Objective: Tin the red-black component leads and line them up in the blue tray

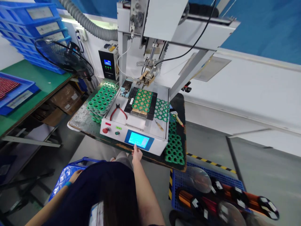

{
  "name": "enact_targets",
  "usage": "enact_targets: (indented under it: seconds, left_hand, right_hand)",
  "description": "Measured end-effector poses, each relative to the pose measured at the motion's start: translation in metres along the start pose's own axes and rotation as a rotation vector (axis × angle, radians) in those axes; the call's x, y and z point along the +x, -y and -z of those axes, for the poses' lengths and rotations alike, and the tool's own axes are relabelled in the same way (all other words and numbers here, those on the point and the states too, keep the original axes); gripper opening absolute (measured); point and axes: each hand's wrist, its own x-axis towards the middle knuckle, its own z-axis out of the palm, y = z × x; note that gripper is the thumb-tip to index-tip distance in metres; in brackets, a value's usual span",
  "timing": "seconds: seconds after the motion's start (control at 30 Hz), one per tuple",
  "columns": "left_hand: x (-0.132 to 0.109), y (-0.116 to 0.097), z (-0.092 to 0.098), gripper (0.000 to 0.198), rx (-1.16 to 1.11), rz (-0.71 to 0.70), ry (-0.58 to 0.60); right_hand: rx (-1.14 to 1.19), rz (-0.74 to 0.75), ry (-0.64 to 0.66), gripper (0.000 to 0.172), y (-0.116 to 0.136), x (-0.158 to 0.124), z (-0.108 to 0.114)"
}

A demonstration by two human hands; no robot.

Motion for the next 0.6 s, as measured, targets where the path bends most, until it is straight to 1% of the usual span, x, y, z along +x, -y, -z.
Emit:
enact_targets:
  seconds: [0.13, 0.3, 0.4, 0.6]
  left_hand:
    - [0.001, 0.003, 0.0, 0.024, -0.005, 0.026, 0.05]
    - [0.005, 0.007, 0.0, 0.023, -0.013, 0.039, 0.065]
    - [0.007, 0.009, -0.001, 0.024, -0.019, 0.035, 0.073]
    - [0.008, 0.012, -0.001, 0.025, -0.014, 0.025, 0.084]
  right_hand:
    - [-0.13, 0.04, 0.055, 0.026, -0.01, -0.006, 0.001]
    - [-0.382, 0.084, 0.225, 0.022, -0.03, -0.02, 0.008]
    - [-0.545, 0.13, 0.299, 0.02, -0.038, -0.028, 0.014]
    - [-0.836, 0.189, 0.359, 0.023, -0.045, -0.034, 0.024]
